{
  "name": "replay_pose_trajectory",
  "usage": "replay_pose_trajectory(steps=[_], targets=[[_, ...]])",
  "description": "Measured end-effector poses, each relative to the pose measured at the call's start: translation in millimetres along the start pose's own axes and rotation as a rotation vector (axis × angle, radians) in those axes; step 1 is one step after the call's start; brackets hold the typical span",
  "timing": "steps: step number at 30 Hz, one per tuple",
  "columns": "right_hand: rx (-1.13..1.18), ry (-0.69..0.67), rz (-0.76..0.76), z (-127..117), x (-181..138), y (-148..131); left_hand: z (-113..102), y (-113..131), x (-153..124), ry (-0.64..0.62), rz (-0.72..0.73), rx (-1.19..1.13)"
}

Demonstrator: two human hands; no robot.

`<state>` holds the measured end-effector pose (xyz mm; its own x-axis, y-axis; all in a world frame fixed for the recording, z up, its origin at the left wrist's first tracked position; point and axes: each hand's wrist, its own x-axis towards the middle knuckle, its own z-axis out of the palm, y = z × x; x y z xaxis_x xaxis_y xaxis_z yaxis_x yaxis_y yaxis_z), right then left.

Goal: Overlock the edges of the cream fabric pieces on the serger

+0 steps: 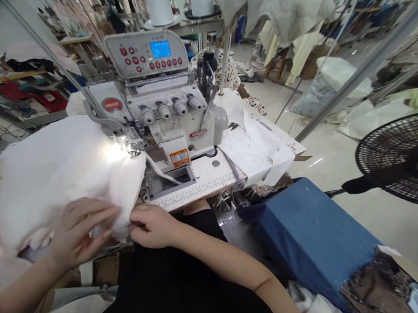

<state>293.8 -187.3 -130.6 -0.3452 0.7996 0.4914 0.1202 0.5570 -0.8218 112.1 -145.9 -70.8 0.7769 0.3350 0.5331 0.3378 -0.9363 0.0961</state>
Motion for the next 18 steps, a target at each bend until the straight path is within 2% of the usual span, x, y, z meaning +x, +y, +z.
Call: replay_pose_trajectory(steps=[3,5,12,18], targets=[[-0.090,0.001,-0.081,5,-5,-1,2,9,-25,0.022,-0.055,0.009],[-0.117,0.028,-0.133,7,-6,-4,3,14,-33,0.048,-0.065,0.023],[-0.124,0.183,-0.236,17,-8,-24,-3,26,-35,0.138,-0.060,-0.103],[-0.296,0.195,-0.381,18,-12,-34,-9,29,-41,0.141,-0.070,-0.131]])
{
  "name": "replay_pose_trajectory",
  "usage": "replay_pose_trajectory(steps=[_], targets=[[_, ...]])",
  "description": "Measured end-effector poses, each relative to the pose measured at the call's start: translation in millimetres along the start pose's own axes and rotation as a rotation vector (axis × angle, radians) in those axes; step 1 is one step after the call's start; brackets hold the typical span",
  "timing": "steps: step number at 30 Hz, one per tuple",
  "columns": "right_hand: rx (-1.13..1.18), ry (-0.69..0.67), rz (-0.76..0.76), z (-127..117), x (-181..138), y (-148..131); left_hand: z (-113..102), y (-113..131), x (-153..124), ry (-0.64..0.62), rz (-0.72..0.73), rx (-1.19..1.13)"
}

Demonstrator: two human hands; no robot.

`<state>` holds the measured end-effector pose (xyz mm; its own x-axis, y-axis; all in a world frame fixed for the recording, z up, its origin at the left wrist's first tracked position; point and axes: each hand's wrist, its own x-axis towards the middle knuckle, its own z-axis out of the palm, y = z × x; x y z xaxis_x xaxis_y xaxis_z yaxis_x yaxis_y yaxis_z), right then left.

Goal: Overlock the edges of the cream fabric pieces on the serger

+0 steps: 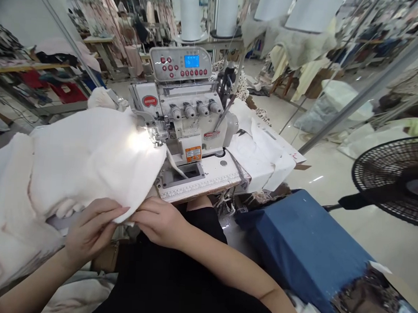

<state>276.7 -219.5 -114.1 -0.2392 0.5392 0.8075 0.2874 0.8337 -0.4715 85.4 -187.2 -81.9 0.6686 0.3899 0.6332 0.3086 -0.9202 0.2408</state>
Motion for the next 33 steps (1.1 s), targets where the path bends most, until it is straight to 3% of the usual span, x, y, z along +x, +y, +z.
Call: replay_pose_trajectory(steps=[5,11,18,24,28,33], targets=[[-0.102,0.068,-0.027,-7,-4,-11,-6,5,-4,-0.031,0.041,0.052],[-0.155,0.150,0.029,-10,-5,-23,2,10,-1,-0.043,0.111,0.137],[-0.187,0.071,0.045,-13,-1,-21,2,19,6,0.011,0.166,0.201],[-0.250,0.052,0.070,-13,3,-20,6,-9,13,0.020,0.146,0.368],[-0.153,-0.010,0.052,-19,10,-26,-6,-29,17,-0.069,0.102,0.434],[-0.067,-0.103,0.137,-26,1,-25,-14,-19,6,-0.271,0.047,0.540]])
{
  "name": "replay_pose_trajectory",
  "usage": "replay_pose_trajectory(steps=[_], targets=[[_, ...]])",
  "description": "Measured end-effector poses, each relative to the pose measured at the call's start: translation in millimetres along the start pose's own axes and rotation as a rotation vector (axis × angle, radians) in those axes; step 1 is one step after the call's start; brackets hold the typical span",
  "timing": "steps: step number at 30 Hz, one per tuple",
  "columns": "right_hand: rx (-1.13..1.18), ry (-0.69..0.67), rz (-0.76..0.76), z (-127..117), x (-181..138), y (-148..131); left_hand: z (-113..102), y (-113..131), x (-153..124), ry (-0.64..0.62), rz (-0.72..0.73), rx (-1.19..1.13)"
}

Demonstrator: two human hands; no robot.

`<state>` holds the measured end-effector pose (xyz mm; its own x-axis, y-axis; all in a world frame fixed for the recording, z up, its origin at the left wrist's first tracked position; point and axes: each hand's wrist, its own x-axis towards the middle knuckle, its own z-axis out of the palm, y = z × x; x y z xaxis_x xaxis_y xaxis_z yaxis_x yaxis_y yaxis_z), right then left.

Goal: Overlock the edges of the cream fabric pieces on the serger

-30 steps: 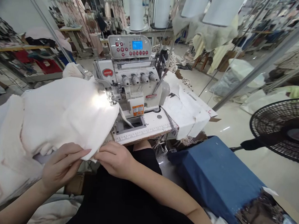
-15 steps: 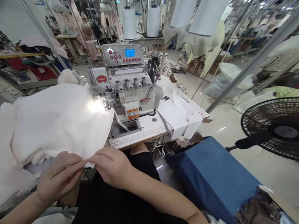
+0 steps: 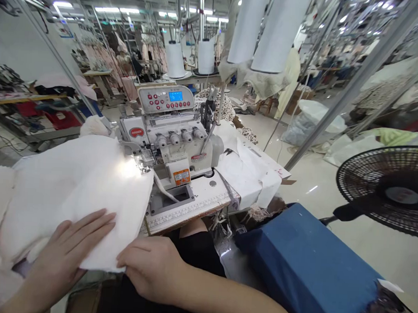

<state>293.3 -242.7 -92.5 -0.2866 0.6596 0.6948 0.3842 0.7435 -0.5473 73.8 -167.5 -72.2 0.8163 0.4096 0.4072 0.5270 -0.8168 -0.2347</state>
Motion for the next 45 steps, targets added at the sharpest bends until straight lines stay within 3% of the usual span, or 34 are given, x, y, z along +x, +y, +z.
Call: replay_pose_trajectory(steps=[12,21,30,34,37,41,45], targets=[[0.189,0.158,0.160,-10,7,36,7,6,41,0.007,-0.012,0.060],[0.252,0.223,0.229,-20,28,62,11,-11,68,-0.005,-0.007,0.125],[0.155,0.238,0.174,-23,62,94,17,-35,98,-0.170,-0.103,0.108],[-0.075,0.186,0.124,-25,72,97,13,-42,117,-0.249,-0.177,0.048],[-0.278,0.170,0.107,-26,64,93,14,-48,129,-0.289,-0.221,0.006],[-0.338,0.221,0.109,-20,33,97,22,-62,141,-0.302,-0.309,-0.054],[-0.383,0.102,0.274,-11,8,112,34,-84,153,-0.325,-0.371,-0.066]])
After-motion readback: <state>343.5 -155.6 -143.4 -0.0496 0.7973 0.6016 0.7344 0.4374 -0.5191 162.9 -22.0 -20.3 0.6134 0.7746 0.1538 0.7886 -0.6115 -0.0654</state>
